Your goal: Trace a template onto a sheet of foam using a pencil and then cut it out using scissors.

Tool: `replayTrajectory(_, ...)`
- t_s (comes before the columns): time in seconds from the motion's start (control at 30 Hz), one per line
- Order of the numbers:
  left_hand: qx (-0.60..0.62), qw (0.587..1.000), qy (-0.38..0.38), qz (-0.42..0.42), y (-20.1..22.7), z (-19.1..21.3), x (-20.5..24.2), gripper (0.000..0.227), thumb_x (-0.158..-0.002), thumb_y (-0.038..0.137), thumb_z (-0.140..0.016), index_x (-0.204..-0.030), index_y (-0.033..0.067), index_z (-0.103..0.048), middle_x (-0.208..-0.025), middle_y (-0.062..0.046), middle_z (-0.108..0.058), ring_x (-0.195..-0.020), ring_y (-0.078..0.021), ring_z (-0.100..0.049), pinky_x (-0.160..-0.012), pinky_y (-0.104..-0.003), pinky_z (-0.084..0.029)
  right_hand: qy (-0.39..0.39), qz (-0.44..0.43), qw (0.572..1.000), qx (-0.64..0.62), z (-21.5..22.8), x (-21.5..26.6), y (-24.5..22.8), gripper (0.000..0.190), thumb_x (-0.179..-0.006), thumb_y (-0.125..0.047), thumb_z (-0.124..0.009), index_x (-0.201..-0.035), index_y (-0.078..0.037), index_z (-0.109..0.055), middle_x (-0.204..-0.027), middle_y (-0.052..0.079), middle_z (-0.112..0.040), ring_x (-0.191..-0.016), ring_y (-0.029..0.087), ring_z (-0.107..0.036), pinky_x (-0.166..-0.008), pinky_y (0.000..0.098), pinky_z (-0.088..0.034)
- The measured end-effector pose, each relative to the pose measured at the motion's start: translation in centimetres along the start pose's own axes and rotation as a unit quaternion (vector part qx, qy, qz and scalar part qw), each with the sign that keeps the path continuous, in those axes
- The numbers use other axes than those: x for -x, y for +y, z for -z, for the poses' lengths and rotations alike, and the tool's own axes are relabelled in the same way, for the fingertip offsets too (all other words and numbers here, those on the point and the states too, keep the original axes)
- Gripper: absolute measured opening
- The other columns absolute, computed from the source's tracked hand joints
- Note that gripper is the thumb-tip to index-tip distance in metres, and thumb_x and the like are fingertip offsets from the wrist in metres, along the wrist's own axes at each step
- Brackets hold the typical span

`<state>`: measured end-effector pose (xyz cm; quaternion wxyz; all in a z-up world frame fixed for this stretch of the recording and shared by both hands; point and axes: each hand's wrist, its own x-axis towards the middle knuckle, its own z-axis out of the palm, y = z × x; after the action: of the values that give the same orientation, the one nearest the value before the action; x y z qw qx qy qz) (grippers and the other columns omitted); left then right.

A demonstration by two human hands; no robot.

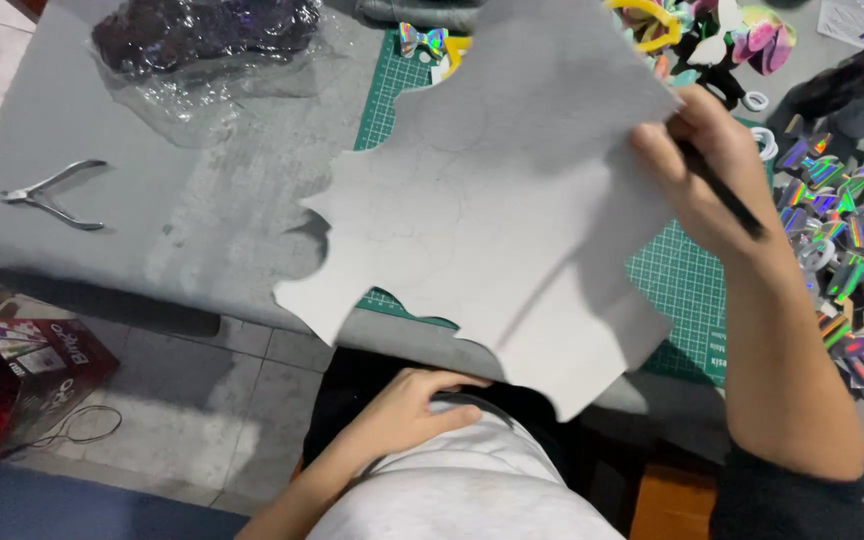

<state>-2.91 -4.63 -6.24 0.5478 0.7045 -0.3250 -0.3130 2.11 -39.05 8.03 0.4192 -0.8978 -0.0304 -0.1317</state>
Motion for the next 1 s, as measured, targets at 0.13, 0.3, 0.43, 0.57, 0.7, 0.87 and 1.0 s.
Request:
replayTrajectory(0.13,0.099,0.987,-0.13,0.006,-1.3,-2.0,-2.1,0.051,-0.09,0.035,-0.073,-0.126,-0.0003,-0.067,-0.119,-0.014,-0.072,-0.112,-0.0239,-0.068,-0.089,-0.038,-0.056,0.062,-0.05,0.989,-0.128,-0.2,4.2,3.6,0.021,-0.114,-0.016,-0.062,-0.129,-0.003,-0.054,-0.1,-0.002,-0.063,-0.088,0.004,-0.056,-0.079,0.0219,-0.044)
replayTrajectory(0.3,0.093,0.992,-0.083,0.029,-2.2,-3.0,-1.4,0.041,-0.097,0.034,-0.067,-0.097,-0.0063,-0.074,-0.089,-0.016,-0.079,-0.08,-0.019,-0.075,-0.07,-0.031,-0.057,0.126,-0.108,0.962,-0.217,-2.0,7.4,7.3,0.026,-0.111,-0.013,-0.06,-0.134,-0.003,-0.051,-0.105,0.001,-0.068,-0.092,0.005,-0.06,-0.081,0.021,-0.048)
replayTrajectory(0.43,0.072,0.995,-0.004,0.072,-1.0,-2.4,-0.7,0.043,-0.098,0.032,-0.066,-0.077,-0.0056,-0.072,-0.07,-0.013,-0.077,-0.063,-0.0138,-0.074,-0.053,-0.027,-0.053,0.127,-0.117,0.981,-0.086,-1.9,8.1,6.2,0.027,-0.112,-0.013,-0.059,-0.135,-0.001,-0.051,-0.099,0.004,-0.069,-0.085,0.006,-0.059,-0.076,0.0221,-0.046)
replayTrajectory(0.57,0.088,0.989,0.092,0.075,0.1,-2.0,-0.8,0.039,-0.099,0.026,-0.066,-0.078,-0.007,-0.071,-0.066,-0.012,-0.074,-0.061,-0.0105,-0.072,-0.052,-0.026,-0.053,0.118,-0.073,0.99,0.037,-1.8,7.3,7.6,0.029,-0.112,-0.013,-0.06,-0.134,0.002,-0.049,-0.098,0.011,-0.072,-0.085,0.01,-0.064,-0.077,0.0249,-0.05)
replayTrajectory(0.7,0.23,0.964,0.126,0.051,0.1,-2.5,-0.7,0.028,-0.101,0.018,-0.062,-0.106,-0.0093,-0.067,-0.085,-0.011,-0.076,-0.075,-0.0121,-0.073,-0.068,-0.027,-0.06,0.13,-0.034,0.986,0.1,-1.4,5.8,8.3,0.029,-0.113,-0.016,-0.063,-0.133,0.002,-0.051,-0.101,0.016,-0.072,-0.087,0.02,-0.068,-0.076,0.0304,-0.052)
replayTrajectory(0.87,0.218,0.967,0.13,0.03,-0.7,-2.7,0.6,0.038,-0.098,0.013,-0.063,-0.129,-0.0085,-0.06,-0.099,-0.014,-0.08,-0.09,-0.0157,-0.077,-0.081,-0.029,-0.062,0.174,0.065,0.928,0.322,2.8,5.9,5.9,0.021,-0.12,-0.02,-0.06,-0.111,-0.001,-0.06,-0.108,0.019,-0.067,-0.094,0.036,-0.068,-0.082,0.0415,-0.053)
replayTrajectory(1.0,0.173,0.978,0.113,0.016,0.0,-1.8,1.7,0.037,-0.096,0.011,-0.065,-0.128,-0.0069,-0.062,-0.105,-0.015,-0.081,-0.099,-0.0187,-0.078,-0.088,-0.03,-0.062,0.198,0.11,0.893,0.388,8.4,5.6,6.8,0.034,-0.119,-0.024,-0.071,-0.098,0.002,-0.065,-0.101,0.019,-0.065,-0.09,0.04,-0.066,-0.078,0.045,-0.051)
